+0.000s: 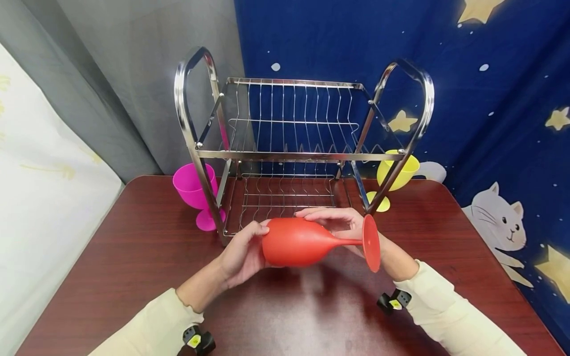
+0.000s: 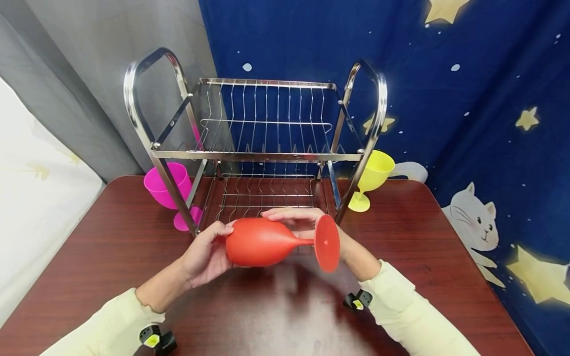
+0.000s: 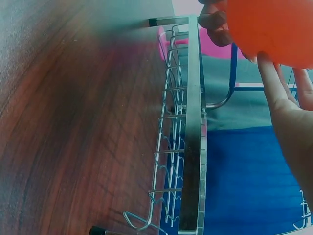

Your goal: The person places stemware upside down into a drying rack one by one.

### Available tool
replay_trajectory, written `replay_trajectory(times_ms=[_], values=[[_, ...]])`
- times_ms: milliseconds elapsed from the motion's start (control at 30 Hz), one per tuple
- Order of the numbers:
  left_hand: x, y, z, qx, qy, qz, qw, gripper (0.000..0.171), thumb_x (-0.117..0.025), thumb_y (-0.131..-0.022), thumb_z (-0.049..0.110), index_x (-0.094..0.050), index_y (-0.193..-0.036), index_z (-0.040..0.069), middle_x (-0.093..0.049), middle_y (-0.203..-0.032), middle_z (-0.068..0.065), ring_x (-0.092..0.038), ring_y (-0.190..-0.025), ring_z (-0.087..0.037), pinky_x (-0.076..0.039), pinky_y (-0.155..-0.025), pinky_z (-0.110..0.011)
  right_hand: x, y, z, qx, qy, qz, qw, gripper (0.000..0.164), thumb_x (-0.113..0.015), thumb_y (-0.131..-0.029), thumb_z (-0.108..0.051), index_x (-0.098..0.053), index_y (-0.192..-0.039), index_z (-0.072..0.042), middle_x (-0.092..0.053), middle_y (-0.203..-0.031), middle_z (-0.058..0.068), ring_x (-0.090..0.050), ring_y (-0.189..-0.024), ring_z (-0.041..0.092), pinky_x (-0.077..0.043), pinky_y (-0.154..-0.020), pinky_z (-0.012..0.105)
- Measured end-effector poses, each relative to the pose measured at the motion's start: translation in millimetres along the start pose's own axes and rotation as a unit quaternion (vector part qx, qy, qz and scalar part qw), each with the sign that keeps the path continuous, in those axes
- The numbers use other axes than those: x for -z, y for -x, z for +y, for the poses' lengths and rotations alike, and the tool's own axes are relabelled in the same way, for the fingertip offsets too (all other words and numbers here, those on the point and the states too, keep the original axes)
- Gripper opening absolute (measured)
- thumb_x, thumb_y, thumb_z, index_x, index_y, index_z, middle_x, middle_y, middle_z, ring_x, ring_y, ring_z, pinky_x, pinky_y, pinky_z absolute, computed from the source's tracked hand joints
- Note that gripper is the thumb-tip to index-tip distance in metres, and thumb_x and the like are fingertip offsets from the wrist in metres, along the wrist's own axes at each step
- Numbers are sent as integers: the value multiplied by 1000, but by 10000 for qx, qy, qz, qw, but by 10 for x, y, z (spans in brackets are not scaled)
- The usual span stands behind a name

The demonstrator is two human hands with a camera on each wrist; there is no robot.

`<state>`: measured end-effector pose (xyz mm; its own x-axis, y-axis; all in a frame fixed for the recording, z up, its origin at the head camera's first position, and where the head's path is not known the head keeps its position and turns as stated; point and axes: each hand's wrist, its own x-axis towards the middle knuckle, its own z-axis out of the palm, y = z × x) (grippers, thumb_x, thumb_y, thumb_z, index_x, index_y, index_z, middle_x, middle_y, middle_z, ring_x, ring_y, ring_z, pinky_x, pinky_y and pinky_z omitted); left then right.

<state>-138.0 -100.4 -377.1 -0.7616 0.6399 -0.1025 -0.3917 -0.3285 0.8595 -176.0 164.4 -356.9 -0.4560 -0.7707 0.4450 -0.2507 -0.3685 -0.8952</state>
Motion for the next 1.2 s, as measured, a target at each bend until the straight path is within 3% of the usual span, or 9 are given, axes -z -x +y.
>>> replay_trajectory(times_ms=[100, 200, 333, 500, 700, 867, 967, 1100, 1200], values=[[-6, 1, 9, 60, 164, 132, 9998, 51, -30, -93, 27, -31, -142, 11, -42, -135, -11, -51, -114, -28, -49, -90, -43, -46, -13, -15, 246, 456, -17, 9987, 56, -67, -90, -9, -46, -140, 5, -44, -148, 19, -36, -140, 33, -41, -108, 43], [-7, 2, 20, 109, 271, 221, 9993, 52, -30, -93, 27, -30, -143, 12, -40, -138, -11, -50, -116, -28, -50, -91, -43, -107, -19, -49, 168, 554, 71, 9983, 66, -69, -86, -2, -36, -142, 10, -38, -151, 20, -34, -141, 32, -42, -108, 42], [-6, 0, 28, 141, 401, 243, 9988, 53, -30, -94, 27, -29, -144, 12, -39, -140, -12, -49, -119, -29, -51, -93, -42, -179, -47, -41, 68, 592, 317, 9977, 75, -72, -83, -4, -32, -145, 9, -34, -152, 23, -34, -140, 33, -42, -107, 42], [-2, -10, 25, 100, 575, 184, 9981, 53, -31, -95, 28, -30, -144, 10, -38, -141, -14, -47, -121, -29, -50, -95, -44, -206, -83, 16, 97, 883, 653, 9939, 76, -77, -81, -10, -35, -142, 7, -40, -148, 23, -40, -135, 33, -47, -102, 43], [9, -4, 22, 13, 588, 208, 9981, 50, -34, -98, 31, -32, -144, 10, -39, -142, -13, -45, -125, -30, -48, -98, -49, -187, -64, 38, 176, 808, 870, 9928, 70, -77, -80, -5, -41, -138, 6, -45, -145, 21, -45, -131, 34, -50, -99, 43], [6, 3, 27, -226, 188, 355, 9989, 49, -36, -101, 34, -37, -144, 11, -48, -139, -10, -48, -125, -29, -47, -99, -52, -149, -39, -10, 47, 918, 1023, 9905, 70, -77, -79, -4, -41, -138, 5, -47, -144, 19, -50, -127, 33, -53, -94, 45], [8, 5, 32, -426, -176, 673, 9967, 49, -38, -100, 36, -40, -143, 12, -54, -135, -8, -52, -122, -27, -48, -97, -50, -133, -22, -45, -119, 1096, 1199, 9867, 70, -77, -79, -5, -42, -139, 3, -48, -143, 18, -53, -124, 32, -54, -91, 46], [11, -8, 30, -722, -645, 1211, 9879, 51, -40, -99, 32, -40, -144, 8, -59, -125, -8, -57, -115, -25, -49, -96, -46, -110, 1, -53, -202, 1473, 1479, 9778, 70, -77, -78, -4, -45, -140, 0, -50, -140, 18, -54, -122, 32, -54, -92, 44], [1, -21, 12, -1026, -1056, 1545, 9770, 49, -42, -98, 26, -42, -142, 4, -59, -120, -13, -59, -110, -25, -49, -95, -44, -77, 13, -25, -15, 1817, 1705, 9685, 70, -77, -75, 1, -47, -138, 1, -52, -138, 20, -53, -122, 33, -53, -95, 42]])
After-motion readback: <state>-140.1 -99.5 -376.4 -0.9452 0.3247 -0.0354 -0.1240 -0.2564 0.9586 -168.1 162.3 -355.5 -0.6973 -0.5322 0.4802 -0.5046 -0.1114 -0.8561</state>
